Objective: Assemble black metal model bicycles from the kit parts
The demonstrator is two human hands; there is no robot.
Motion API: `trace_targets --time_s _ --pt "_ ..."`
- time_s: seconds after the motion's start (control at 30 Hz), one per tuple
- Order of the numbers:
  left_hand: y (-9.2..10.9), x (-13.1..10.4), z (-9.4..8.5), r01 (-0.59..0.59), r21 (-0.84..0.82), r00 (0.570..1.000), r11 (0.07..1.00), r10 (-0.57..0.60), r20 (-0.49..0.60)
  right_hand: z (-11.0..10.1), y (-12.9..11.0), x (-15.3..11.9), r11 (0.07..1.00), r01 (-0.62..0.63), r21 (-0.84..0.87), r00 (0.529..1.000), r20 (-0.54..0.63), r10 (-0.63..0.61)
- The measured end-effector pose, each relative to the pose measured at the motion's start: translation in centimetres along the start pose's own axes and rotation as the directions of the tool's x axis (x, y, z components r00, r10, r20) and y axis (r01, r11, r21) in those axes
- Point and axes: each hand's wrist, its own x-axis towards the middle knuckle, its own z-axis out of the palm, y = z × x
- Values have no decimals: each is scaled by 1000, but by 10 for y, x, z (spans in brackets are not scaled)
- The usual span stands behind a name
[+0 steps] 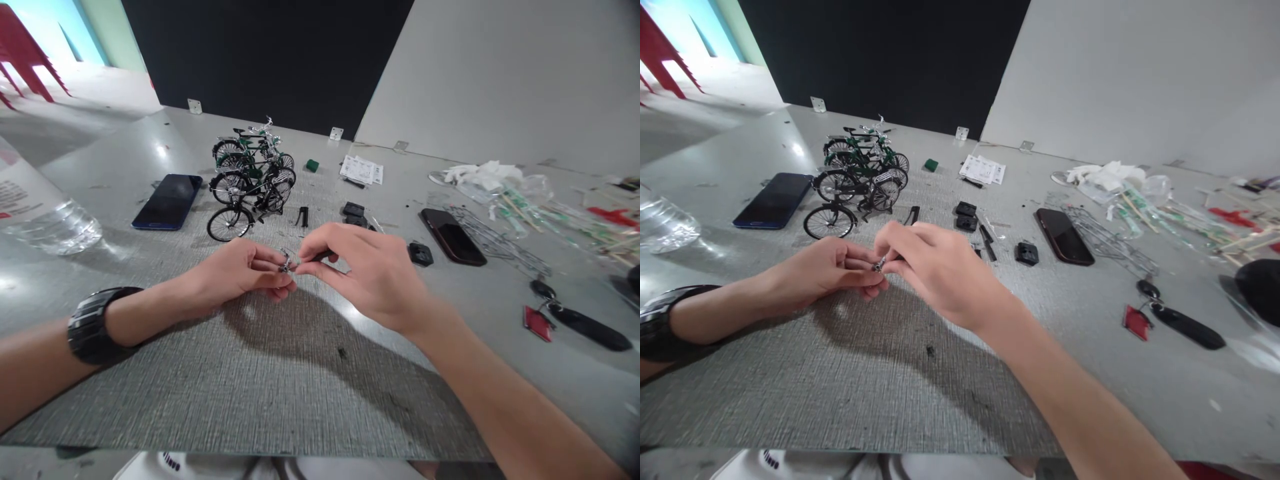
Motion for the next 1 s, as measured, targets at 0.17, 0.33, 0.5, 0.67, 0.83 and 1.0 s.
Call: trace_targets --time_s 0.17,0.33,0.5,0.67,0.83,1.0 --pt "0 0 0 5 -2 1000 1000 -5 22 -2 -2 2 996 84 -36 996 37 -83" --pt "2 0 1 14 -35 1000 999 -14 5 -4 -6 4 979 190 -78 980 77 -184" --pt "4 -1 1 0 -2 1000 1000 1 2 -3 -9 4 992 125 -24 992 25 -125" --pt "-1 1 -1 5 -109 999 994 -2 32 2 -6 4 989 142 44 981 -139 -135" --pt "-5 2 -2 9 -213 998 977 4 64 6 -3 4 976 153 154 980 -154 -130" --pt "-5 1 -3 -1 -206 997 979 15 70 12 -6 4 968 144 207 961 -262 -87"
